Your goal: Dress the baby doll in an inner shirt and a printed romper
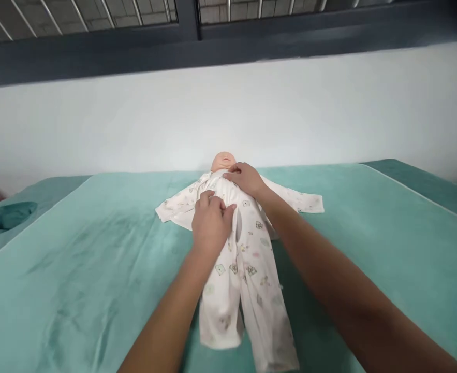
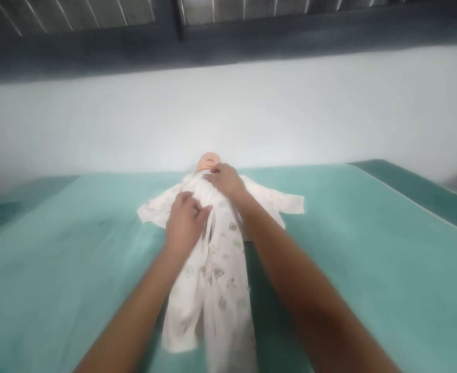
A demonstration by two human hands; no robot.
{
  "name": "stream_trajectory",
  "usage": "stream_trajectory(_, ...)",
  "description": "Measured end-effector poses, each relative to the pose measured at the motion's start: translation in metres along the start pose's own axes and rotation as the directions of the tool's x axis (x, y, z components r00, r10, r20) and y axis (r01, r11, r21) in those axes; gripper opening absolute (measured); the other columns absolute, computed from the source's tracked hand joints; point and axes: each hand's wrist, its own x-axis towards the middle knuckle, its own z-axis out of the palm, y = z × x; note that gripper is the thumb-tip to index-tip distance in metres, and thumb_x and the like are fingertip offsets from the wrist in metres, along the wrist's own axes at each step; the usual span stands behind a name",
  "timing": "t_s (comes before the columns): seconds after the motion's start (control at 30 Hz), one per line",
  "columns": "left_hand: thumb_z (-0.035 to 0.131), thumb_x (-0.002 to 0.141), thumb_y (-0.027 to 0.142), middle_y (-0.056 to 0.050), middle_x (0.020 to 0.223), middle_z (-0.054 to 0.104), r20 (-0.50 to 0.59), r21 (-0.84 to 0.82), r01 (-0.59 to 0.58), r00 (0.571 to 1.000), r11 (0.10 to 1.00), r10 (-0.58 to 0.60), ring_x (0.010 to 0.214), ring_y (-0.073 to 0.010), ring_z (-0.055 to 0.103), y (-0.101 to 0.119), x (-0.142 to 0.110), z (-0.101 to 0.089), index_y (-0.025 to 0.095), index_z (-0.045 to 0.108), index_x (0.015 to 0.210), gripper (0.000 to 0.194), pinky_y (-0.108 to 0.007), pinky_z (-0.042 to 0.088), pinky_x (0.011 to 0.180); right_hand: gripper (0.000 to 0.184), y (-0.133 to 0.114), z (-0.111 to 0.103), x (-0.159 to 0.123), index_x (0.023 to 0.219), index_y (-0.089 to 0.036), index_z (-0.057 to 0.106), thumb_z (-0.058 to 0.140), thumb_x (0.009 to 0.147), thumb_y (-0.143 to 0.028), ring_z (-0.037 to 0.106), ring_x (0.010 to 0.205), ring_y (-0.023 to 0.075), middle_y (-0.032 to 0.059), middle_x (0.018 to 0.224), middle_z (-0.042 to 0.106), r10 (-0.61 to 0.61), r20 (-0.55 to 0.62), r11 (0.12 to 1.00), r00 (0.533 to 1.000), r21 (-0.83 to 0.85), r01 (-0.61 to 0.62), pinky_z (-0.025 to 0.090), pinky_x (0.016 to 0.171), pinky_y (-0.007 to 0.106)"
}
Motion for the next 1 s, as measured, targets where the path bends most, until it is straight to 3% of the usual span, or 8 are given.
stream_trajectory(0.2,0.049,0.096,0.029,-0.006,0.118,0.064,-0.046,-0.161,-0.024,0.999,0.987,0.016,0.111,-0.0225,0.061,-0.030,0.001,-0.005,0.020,0.049,0.074,0.023,-0.035,0.049,0.086,0.029,-0.006,0.002,0.021,0.071,-0.019,0.054,0.068,0.079,-0.043,0.052,0.068,0.0144,-0.0025,0.071,0.056,-0.109,0.256,0.977,0.961,-0.152,0.151,0.042,0.070,0.031)
stream_trajectory(0.33,0.048,0.096,0.030,-0.005,0.116,0.068,-0.045,-0.232,0.050,0.997,0.971,-0.062,0.101,-0.0207,0.064,-0.038,0.004,-0.008,0.021,0.047,0.076,0.022,-0.034,0.048,0.083,0.018,-0.015,0.001,0.018,0.078,-0.020,0.051,0.057,0.088,-0.034,0.055,0.077,0.0156,-0.0016,0.082,0.058,-0.246,0.249,0.951,0.937,-0.123,0.282,0.043,0.075,0.030)
stream_trajectory(0.43,0.049,0.095,0.028,-0.005,0.113,0.069,-0.060,-0.262,0.081,0.993,0.962,-0.100,0.097,-0.0198,0.065,-0.040,0.004,-0.007,0.021,0.045,0.077,0.020,-0.033,0.048,0.079,0.015,-0.020,0.009,0.022,0.084,-0.020,0.051,0.052,0.093,-0.031,0.057,0.079,0.0203,0.0020,0.081,0.058,-0.242,0.274,0.908,0.931,-0.276,0.317,0.044,0.079,0.036)
stream_trajectory(0.53,0.050,0.093,0.024,-0.003,0.100,0.069,-0.095,-0.269,0.086,0.989,0.959,-0.115,0.091,-0.0179,0.064,-0.044,0.007,-0.008,0.021,0.045,0.077,0.017,-0.031,0.047,0.078,0.011,-0.023,0.023,0.032,0.087,-0.018,0.053,0.056,0.091,-0.028,0.058,0.096,0.0287,0.0089,0.088,0.059,-0.293,0.235,0.846,0.927,-0.388,0.366,0.044,0.089,0.044)
stream_trajectory(0.63,0.051,0.091,0.022,-0.002,0.091,0.068,-0.110,-0.281,0.104,0.984,0.954,-0.140,0.084,-0.0157,0.062,-0.049,0.011,-0.009,0.021,0.044,0.074,0.018,-0.029,0.047,0.076,0.009,-0.026,0.037,0.036,0.092,-0.016,0.054,0.059,0.088,-0.023,0.058,0.101,0.0321,0.0120,0.089,0.061,-0.263,0.162,0.844,0.951,-0.440,0.308,0.043,0.093,0.047)
stream_trajectory(0.73,0.054,0.090,0.026,-0.001,0.090,0.066,-0.060,-0.354,0.130,0.985,0.926,-0.161,0.085,-0.0152,0.060,-0.051,0.011,-0.010,0.020,0.044,0.071,0.022,-0.027,0.047,0.076,0.007,-0.026,0.039,0.031,0.094,-0.016,0.055,0.056,0.089,-0.021,0.061,0.086,0.0291,0.0100,0.084,0.062,-0.089,0.131,0.859,0.987,-0.492,0.142,0.046,0.084,0.048)
stream_trajectory(0.83,0.059,0.087,0.033,-0.001,0.096,0.065,0.006,-0.448,0.159,0.985,0.880,-0.175,0.088,-0.0148,0.059,-0.051,0.009,-0.011,0.020,0.049,0.073,0.022,-0.026,0.048,0.077,0.007,-0.023,0.030,0.024,0.091,-0.018,0.056,0.055,0.090,-0.024,0.061,0.078,0.0242,0.0062,0.084,0.063,-0.038,0.129,0.913,0.991,-0.399,0.087,0.048,0.079,0.043)
stream_trajectory(1.0,0.060,0.087,0.040,0.001,0.084,0.063,0.028,-0.469,0.215,0.973,0.857,-0.229,0.079,-0.0142,0.058,-0.052,0.006,-0.012,0.020,0.055,0.078,0.022,-0.025,0.047,0.074,0.019,-0.015,0.020,0.014,0.095,-0.019,0.065,0.047,0.089,-0.018,0.062,0.103,0.0220,0.0040,0.107,0.069,-0.235,0.122,0.951,0.964,-0.177,0.254,0.047,0.093,0.040)
